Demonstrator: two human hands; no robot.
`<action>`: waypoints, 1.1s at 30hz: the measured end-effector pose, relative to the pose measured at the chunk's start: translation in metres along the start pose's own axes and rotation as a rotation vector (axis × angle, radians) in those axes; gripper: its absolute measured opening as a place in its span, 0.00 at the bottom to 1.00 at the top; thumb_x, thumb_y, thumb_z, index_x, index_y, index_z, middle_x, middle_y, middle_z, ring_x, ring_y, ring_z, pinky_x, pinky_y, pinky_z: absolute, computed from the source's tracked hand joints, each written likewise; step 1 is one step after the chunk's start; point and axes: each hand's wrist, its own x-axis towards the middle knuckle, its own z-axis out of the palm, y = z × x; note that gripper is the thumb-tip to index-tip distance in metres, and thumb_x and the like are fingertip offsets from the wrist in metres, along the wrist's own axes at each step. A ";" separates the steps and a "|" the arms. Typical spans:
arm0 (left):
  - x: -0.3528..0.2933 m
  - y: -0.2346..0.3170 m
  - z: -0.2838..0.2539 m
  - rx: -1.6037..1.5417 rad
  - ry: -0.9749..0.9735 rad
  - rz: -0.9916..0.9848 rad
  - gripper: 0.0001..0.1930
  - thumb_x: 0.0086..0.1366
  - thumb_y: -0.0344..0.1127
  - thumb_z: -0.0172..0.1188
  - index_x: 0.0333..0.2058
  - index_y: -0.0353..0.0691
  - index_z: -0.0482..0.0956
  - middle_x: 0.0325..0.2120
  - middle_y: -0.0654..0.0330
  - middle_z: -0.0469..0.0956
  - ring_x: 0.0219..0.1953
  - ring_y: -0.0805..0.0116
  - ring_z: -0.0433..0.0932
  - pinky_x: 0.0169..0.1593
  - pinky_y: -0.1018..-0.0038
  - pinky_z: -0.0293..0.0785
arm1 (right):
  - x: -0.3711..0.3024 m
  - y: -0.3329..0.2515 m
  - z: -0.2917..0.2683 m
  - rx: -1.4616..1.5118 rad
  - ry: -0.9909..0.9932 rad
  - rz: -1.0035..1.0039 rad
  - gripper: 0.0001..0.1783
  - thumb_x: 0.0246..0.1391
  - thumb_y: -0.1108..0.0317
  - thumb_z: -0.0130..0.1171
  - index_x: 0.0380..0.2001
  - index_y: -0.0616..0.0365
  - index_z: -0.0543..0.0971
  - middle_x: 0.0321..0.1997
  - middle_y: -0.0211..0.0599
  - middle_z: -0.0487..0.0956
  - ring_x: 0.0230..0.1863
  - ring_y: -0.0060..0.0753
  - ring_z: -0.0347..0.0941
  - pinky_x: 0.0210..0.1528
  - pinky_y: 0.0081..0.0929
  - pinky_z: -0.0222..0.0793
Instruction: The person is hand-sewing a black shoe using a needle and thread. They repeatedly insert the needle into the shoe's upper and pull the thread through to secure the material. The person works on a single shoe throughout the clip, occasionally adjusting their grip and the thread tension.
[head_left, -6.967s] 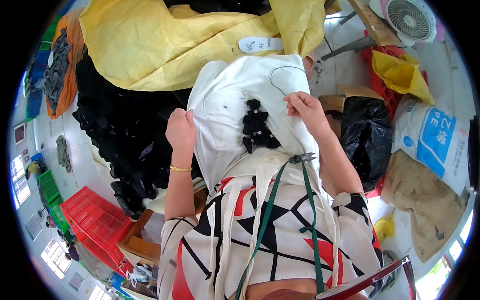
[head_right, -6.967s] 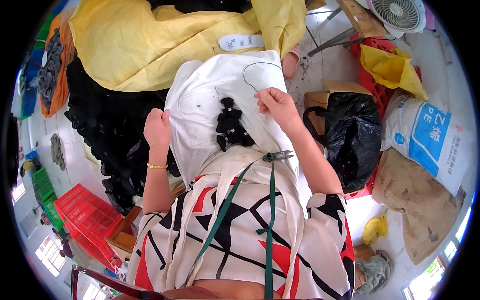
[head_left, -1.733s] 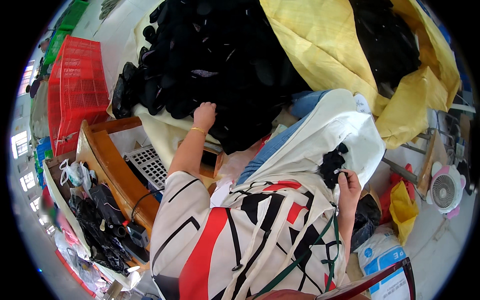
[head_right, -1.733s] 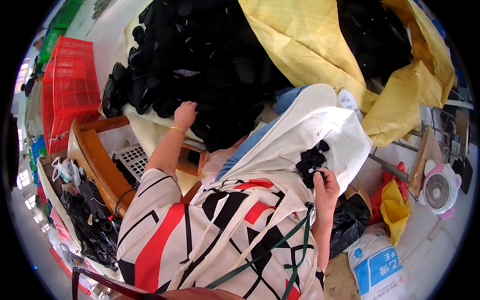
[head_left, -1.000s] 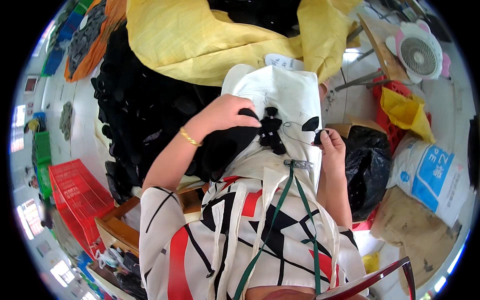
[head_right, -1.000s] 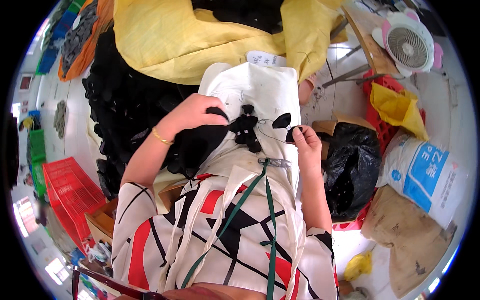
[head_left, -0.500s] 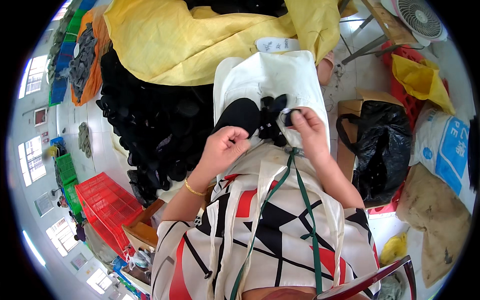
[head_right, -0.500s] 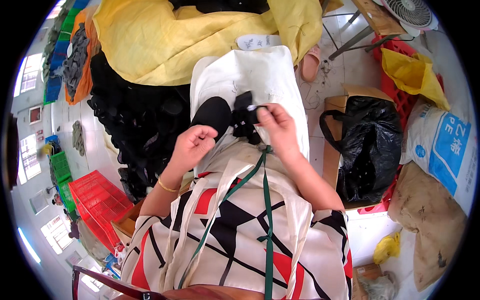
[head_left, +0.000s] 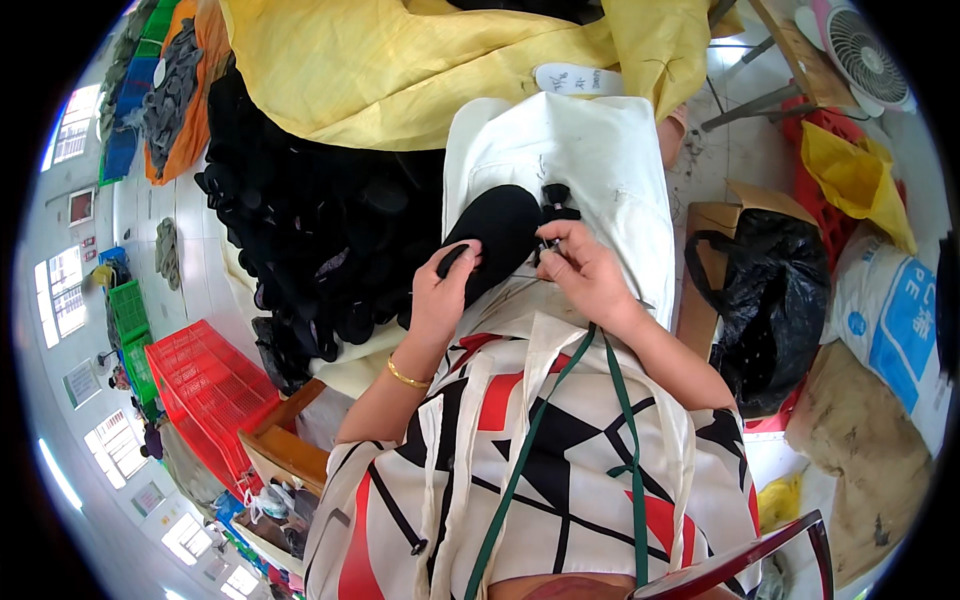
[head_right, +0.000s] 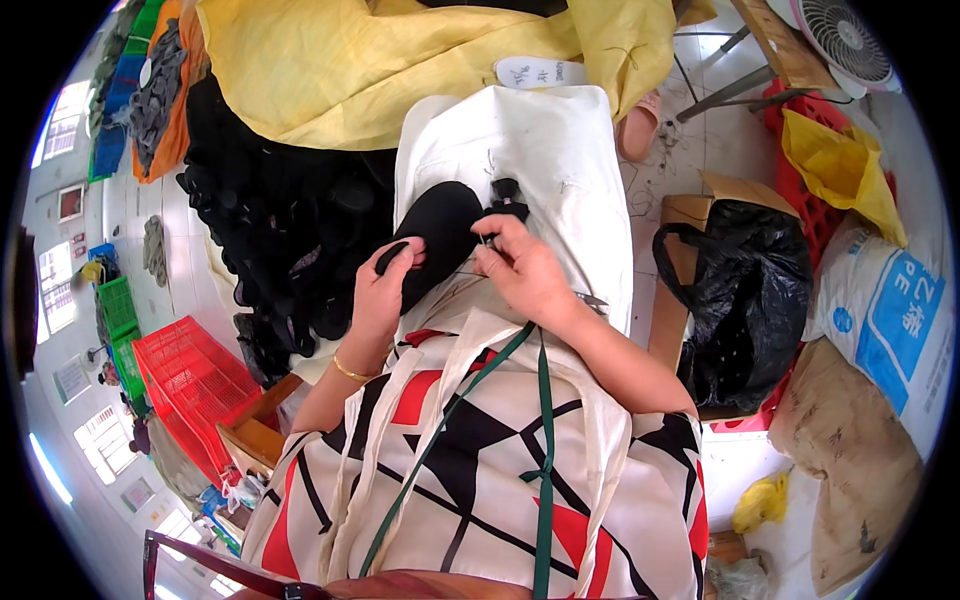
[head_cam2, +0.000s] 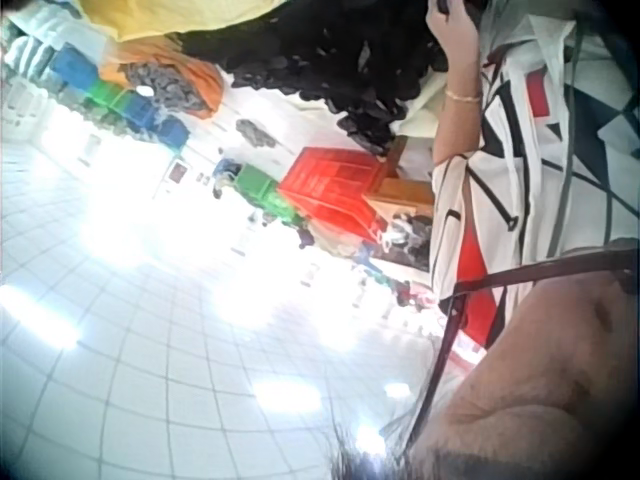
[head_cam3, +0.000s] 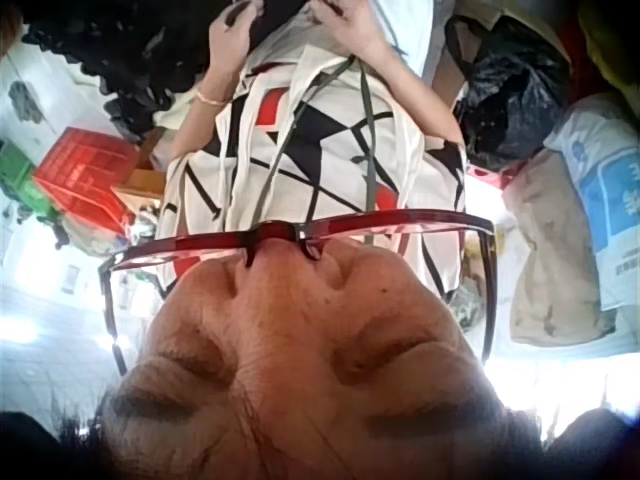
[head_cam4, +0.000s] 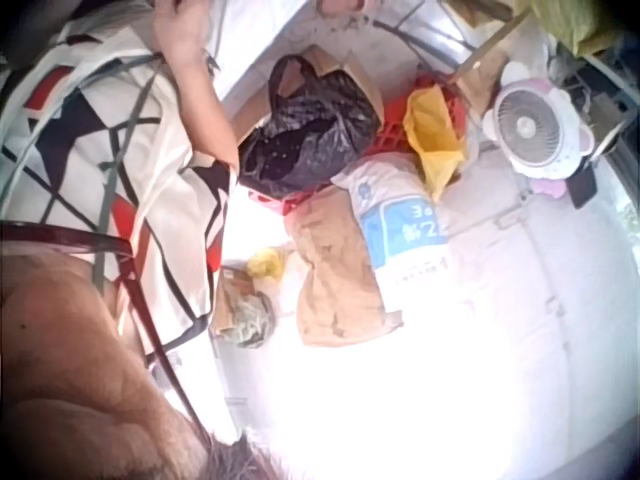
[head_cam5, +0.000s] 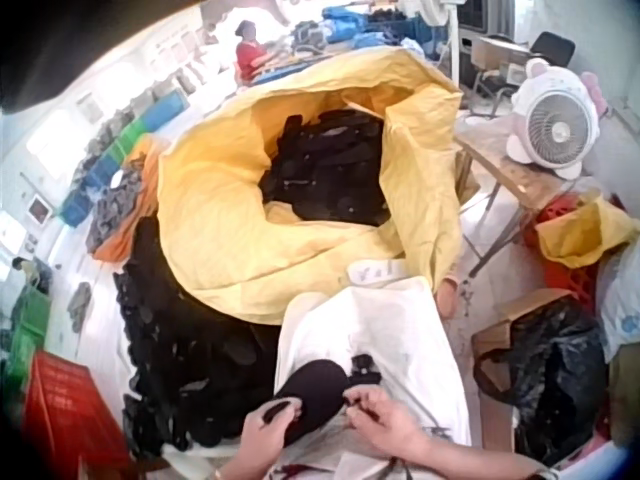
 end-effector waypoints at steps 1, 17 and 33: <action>0.002 0.002 0.001 -0.041 0.000 -0.055 0.14 0.70 0.37 0.58 0.43 0.29 0.81 0.37 0.58 0.82 0.39 0.71 0.79 0.48 0.73 0.73 | 0.001 0.000 -0.002 0.011 0.004 0.015 0.11 0.65 0.74 0.55 0.50 0.62 0.73 0.32 0.33 0.79 0.37 0.20 0.77 0.42 0.20 0.73; 0.020 0.008 0.040 -0.411 0.199 -0.358 0.09 0.60 0.32 0.70 0.37 0.38 0.81 0.30 0.66 0.79 0.32 0.76 0.73 0.40 0.77 0.68 | 0.027 0.008 0.008 -0.143 -0.015 0.076 0.06 0.64 0.71 0.55 0.42 0.60 0.77 0.24 0.22 0.73 0.23 0.11 0.65 0.26 0.16 0.63; 0.020 0.007 0.040 -0.418 0.202 -0.368 0.10 0.59 0.32 0.71 0.37 0.37 0.81 0.30 0.66 0.78 0.33 0.76 0.71 0.41 0.77 0.67 | 0.028 0.011 0.013 -0.111 -0.062 0.099 0.06 0.62 0.73 0.54 0.40 0.61 0.78 0.21 0.22 0.73 0.21 0.10 0.64 0.23 0.17 0.60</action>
